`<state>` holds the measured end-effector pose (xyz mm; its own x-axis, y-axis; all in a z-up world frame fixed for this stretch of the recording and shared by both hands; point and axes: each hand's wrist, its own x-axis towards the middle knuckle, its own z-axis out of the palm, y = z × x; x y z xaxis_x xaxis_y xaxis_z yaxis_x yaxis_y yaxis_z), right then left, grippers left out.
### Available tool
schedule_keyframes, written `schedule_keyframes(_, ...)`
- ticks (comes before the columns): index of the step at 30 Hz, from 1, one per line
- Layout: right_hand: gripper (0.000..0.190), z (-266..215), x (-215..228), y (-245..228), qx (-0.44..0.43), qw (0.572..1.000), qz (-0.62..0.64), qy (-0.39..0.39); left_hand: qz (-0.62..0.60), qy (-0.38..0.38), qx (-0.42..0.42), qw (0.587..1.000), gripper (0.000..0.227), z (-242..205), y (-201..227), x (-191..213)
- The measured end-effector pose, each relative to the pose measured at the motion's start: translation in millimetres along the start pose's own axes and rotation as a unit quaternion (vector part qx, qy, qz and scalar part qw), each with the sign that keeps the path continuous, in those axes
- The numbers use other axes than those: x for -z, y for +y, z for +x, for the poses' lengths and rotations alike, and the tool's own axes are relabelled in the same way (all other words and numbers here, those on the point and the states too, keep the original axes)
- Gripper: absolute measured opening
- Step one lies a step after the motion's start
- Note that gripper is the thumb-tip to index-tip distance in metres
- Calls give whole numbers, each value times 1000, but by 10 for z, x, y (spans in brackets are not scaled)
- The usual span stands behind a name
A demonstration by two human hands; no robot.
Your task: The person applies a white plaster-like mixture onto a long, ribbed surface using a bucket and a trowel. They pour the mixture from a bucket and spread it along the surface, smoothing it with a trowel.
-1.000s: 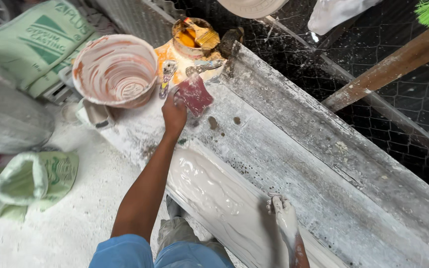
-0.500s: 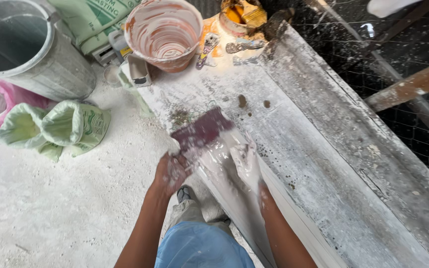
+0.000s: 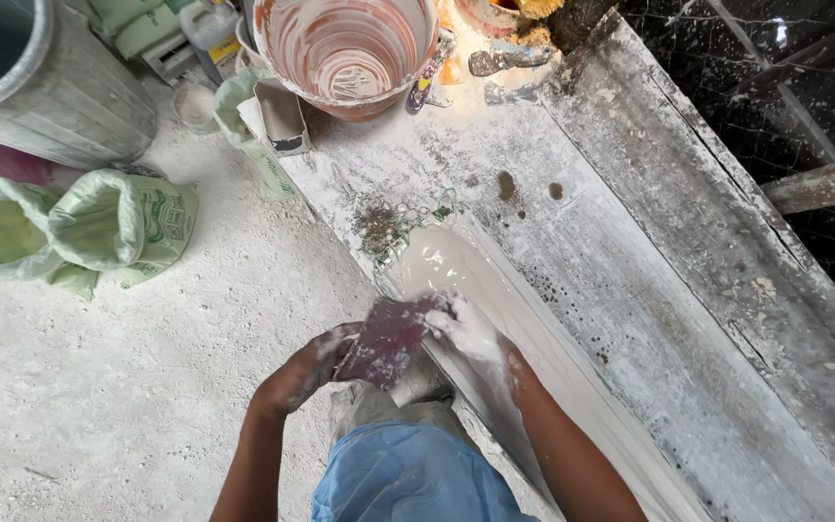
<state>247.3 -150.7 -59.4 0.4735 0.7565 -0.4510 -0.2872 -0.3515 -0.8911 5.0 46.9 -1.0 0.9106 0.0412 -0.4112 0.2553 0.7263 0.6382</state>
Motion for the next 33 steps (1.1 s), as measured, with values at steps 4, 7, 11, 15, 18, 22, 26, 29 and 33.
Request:
schedule_keyframes(4, 34, 479, -123, -250, -20, 981, -191, -10, 255, 35, 6, 966, 42, 259, 219, 71)
schedule_keyframes(7, 49, 897, -120, -555, -33, 897, -438, 59, 115, 88, -80, 986, 34, 334, 494, 222)
schedule_keyframes(11, 61, 1253, -186, -823, 220, 757, -615, -3, 230, 245, -126, 934, 29, 318, 833, 342)
schedule_keyframes(15, 41, 1511, -247, -942, 79, 698, -683, -199, 369, 279, -100, 881, 31, 440, 1038, 313)
schedule_keyframes(18, 21, 1292, -168, -793, 90, 780, -612, -95, 438, 272, -49, 856, 43, 625, 1034, 273)
schedule_keyframes(22, 16, 697, -31, -396, 347, 808, -474, 44, 619, 181, -271, 714, 49, 1039, 798, 92)
schedule_keyframes(26, 24, 388, -21, -135, 343, 824, -442, 88, 647, 171, -149, 728, 38, 1481, 533, -296)
schedule_keyframes(29, 25, 316, -40, -15, 353, 828, -421, 111, 712, 175, -162, 661, 40, 1690, 438, -538)
schedule_keyframes(33, 31, 291, -31, 101, 328, 852, -391, 116, 748, 138, -137, 635, 48, 1703, 360, -683)
